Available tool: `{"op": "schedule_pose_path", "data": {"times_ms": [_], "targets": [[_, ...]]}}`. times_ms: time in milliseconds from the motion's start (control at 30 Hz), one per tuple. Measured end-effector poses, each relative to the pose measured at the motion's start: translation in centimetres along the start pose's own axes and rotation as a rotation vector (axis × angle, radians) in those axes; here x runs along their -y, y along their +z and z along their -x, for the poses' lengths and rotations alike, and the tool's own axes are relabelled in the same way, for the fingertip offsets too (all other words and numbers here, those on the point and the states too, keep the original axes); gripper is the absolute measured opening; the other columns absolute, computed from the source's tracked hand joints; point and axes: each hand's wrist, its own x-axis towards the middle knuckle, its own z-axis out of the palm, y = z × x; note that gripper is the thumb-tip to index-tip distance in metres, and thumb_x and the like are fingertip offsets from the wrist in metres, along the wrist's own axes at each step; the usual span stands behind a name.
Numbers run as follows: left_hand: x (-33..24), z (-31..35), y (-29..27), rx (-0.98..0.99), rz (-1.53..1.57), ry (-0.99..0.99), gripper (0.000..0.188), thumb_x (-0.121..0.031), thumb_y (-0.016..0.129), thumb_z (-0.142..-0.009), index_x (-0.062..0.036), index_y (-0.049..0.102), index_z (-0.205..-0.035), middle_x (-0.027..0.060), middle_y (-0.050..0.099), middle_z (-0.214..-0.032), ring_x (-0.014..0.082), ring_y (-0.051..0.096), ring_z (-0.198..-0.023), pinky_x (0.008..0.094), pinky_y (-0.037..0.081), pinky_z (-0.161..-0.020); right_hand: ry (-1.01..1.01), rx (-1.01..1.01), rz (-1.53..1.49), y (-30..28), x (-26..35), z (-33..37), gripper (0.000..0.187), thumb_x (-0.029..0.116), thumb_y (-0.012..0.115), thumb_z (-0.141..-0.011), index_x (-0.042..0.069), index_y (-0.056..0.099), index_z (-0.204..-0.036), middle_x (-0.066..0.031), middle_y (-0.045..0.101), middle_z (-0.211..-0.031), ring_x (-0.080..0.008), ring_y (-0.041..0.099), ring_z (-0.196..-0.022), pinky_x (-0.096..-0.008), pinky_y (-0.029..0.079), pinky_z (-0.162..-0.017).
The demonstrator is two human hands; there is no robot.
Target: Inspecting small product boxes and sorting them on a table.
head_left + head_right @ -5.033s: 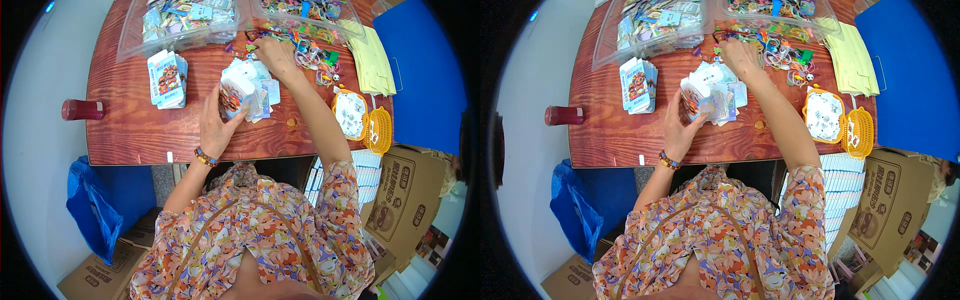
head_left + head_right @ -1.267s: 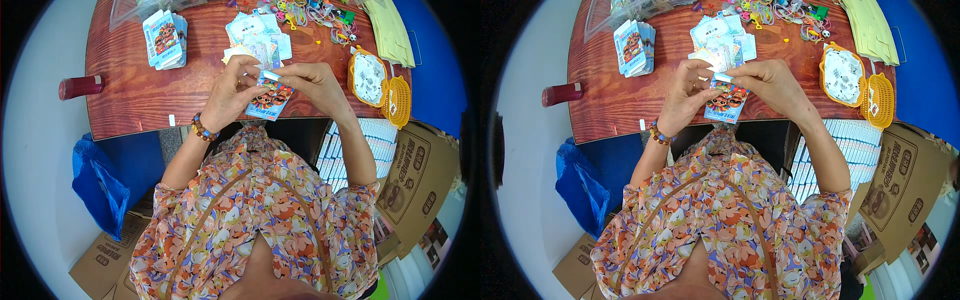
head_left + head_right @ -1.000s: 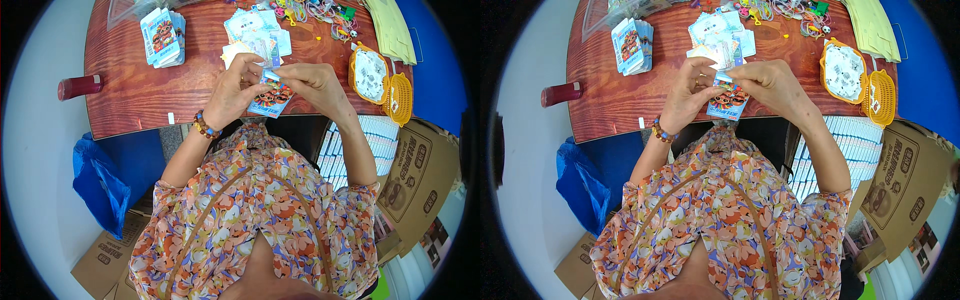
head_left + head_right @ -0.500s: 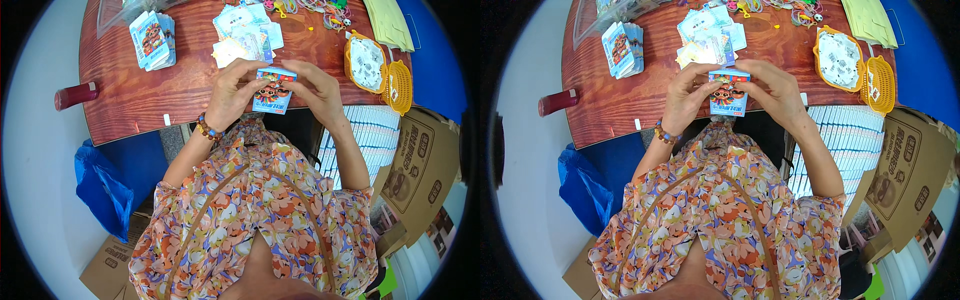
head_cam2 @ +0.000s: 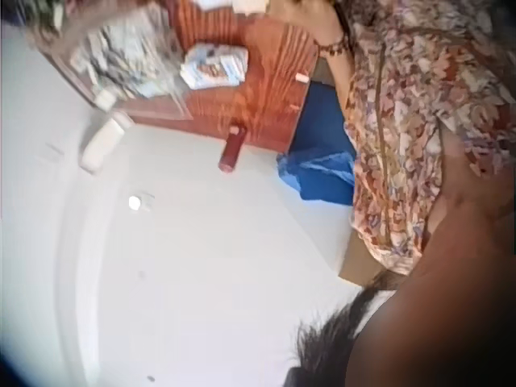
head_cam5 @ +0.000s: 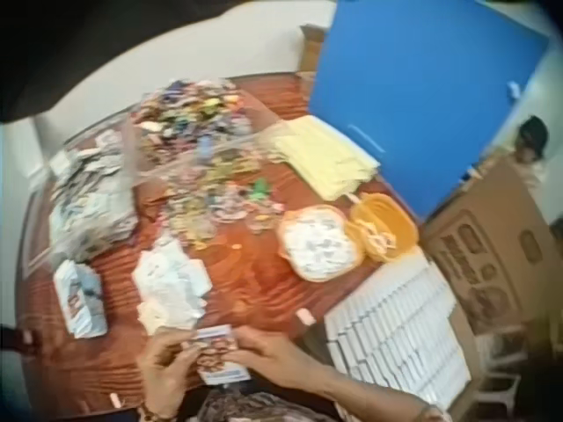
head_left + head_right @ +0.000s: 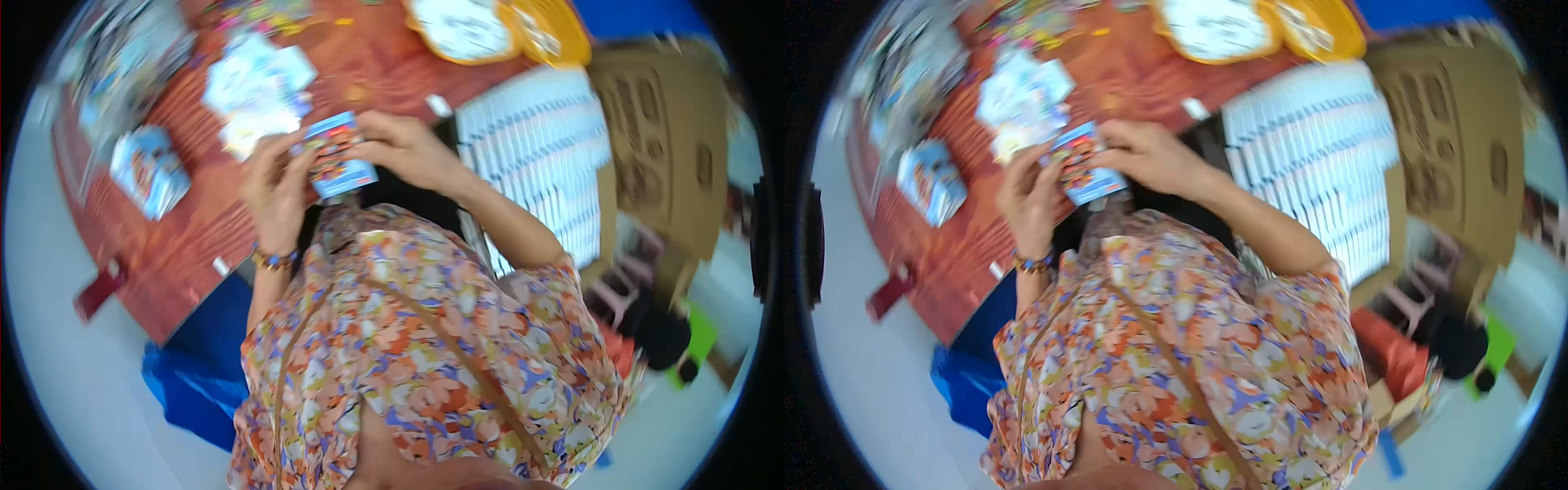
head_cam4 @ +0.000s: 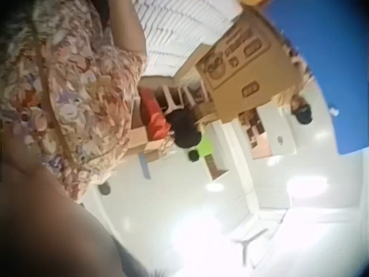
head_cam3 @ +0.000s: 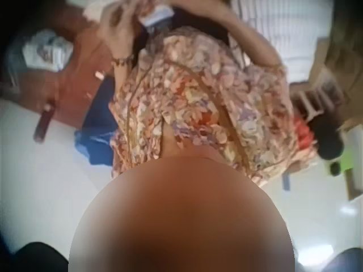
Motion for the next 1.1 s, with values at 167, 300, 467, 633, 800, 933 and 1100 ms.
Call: {"op": "schedule_pose_path", "data": {"times_ms": [167,300,467,633,800,933,1100], "targets": [[-0.5,1.1,3.1,0.273,0.199,-0.096,0.037,0.004,0.063,-0.091,0.0010,0.057,-0.128,0.0107,0.062,-0.114,0.0131,0.062,-0.097,0.0254,0.052,-0.082,0.191,-0.142,0.065,-4.3,1.3,6.4,0.026,0.019,0.063,-0.096,0.002,0.066,-0.115,-0.0051,0.071,-0.099,-0.0100,0.065,-0.092,-0.0268,0.052,-0.081],[-0.2,0.6,4.1,0.397,0.238,-0.144,0.049,0.002,0.061,-0.094,-0.0011,0.047,-0.141,0.0107,0.065,-0.112,0.0153,0.063,-0.100,0.0279,0.051,-0.087,0.467,-0.541,0.134,-13.5,1.4,19.2,0.030,0.030,0.065,-0.093,0.006,0.068,-0.110,-0.0040,0.070,-0.091,-0.0092,0.064,-0.076,-0.0236,0.049,-0.063],[1.2,0.0,3.5,0.449,0.110,-0.084,0.043,0.002,0.061,-0.094,-0.0003,0.052,-0.136,0.0097,0.066,-0.112,0.0135,0.064,-0.097,0.0260,0.051,-0.085,0.793,-0.841,0.770,-19.5,-3.3,34.7,0.033,0.033,0.068,-0.087,0.002,0.066,-0.098,-0.0043,0.063,-0.074,-0.0153,0.056,-0.066,-0.0324,0.048,-0.062],[-0.3,0.4,3.6,0.494,-0.027,-0.019,0.042,0.001,0.062,-0.094,-0.0013,0.053,-0.135,0.0091,0.066,-0.111,0.0136,0.065,-0.097,0.0265,0.052,-0.085,1.124,-0.997,1.137,-19.9,-11.1,37.9,0.037,0.037,0.068,-0.085,0.007,0.069,-0.108,-0.0183,0.070,-0.094,-0.0371,0.066,-0.086,-0.0428,0.051,-0.078],[0.0,0.7,1.3,0.413,-0.123,-0.003,0.040,0.001,0.061,-0.094,-0.0003,0.054,-0.134,0.0103,0.066,-0.111,0.0149,0.066,-0.098,0.0278,0.053,-0.086,0.877,-0.807,0.748,-21.1,-16.7,35.0,0.041,0.034,0.058,-0.093,0.002,0.066,-0.117,-0.0253,0.068,-0.107,-0.0407,0.065,-0.103,-0.0457,0.049,-0.089],[-0.6,1.9,-1.8,0.171,-0.087,-0.039,0.038,0.000,0.061,-0.095,0.0012,0.054,-0.133,0.0115,0.066,-0.112,0.0160,0.066,-0.099,0.0289,0.053,-0.087,1.022,-0.556,0.794,-23.0,-18.7,33.8,0.047,0.032,0.050,-0.096,-0.002,0.061,-0.126,-0.0271,0.063,-0.124,-0.0382,0.058,-0.119,-0.0394,0.043,-0.103],[4.1,-1.2,-4.2,-0.311,-0.316,0.122,0.040,-0.009,0.065,-0.093,0.0036,0.054,-0.130,0.0137,0.063,-0.117,0.0239,0.062,-0.108,0.0355,0.050,-0.093,0.571,-0.670,0.899,-23.4,-20.7,41.6,0.045,0.029,0.047,-0.098,-0.003,0.058,-0.129,-0.0265,0.062,-0.125,-0.0365,0.059,-0.119,-0.0417,0.045,-0.100]]}}
